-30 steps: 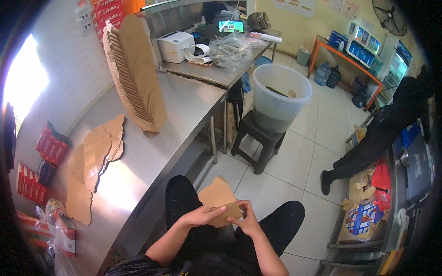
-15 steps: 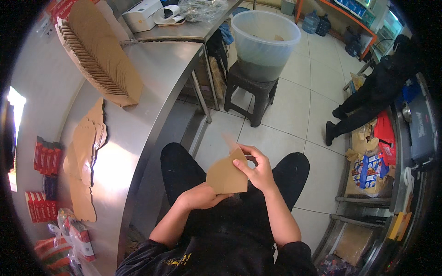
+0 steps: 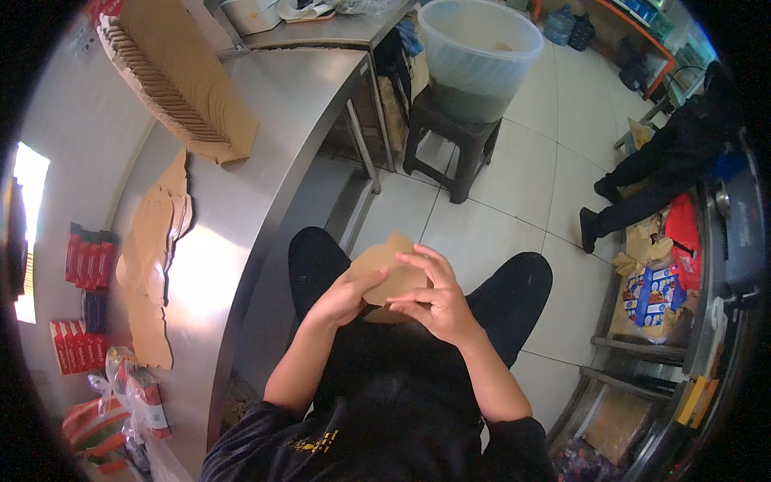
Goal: The person sits at a stainless steel counter and repeatedly folds flat cardboard pieces into small containers by hand. They pick up each piece, fold the sides, and place the finished container on the counter.
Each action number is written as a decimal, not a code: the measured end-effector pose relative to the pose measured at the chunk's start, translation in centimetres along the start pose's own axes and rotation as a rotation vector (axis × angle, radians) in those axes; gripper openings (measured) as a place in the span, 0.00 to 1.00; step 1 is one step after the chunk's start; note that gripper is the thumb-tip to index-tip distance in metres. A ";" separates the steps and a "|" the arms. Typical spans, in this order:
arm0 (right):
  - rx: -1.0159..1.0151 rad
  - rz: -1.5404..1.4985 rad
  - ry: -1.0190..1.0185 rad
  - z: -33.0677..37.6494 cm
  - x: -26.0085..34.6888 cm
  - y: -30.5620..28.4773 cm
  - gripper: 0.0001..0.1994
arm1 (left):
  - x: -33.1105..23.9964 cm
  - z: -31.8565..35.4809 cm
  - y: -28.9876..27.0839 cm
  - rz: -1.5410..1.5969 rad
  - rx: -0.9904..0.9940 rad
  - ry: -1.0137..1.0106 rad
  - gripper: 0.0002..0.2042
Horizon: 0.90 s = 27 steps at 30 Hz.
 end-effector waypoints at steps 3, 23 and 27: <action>-0.079 0.031 0.164 0.9 -1.9 0.4 0.07 | 0.7 -0.1 0.1 -0.038 -0.094 0.148 0.23; -0.345 -0.340 0.449 2.8 -3.5 2.5 0.15 | 0.8 1.5 1.7 0.245 -0.095 0.211 0.20; -0.251 -0.792 0.559 3.3 -6.1 4.1 0.32 | 0.2 2.1 2.5 0.294 0.018 0.188 0.23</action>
Point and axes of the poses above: each hand's wrist, its own z-axis away from the middle knuckle, its own y-axis out of the palm, x = y × z, the point moved 6 cm from there along -z, towards the middle knuckle, and after that the axes turned 6 degrees about z, right-handed, at the moved point
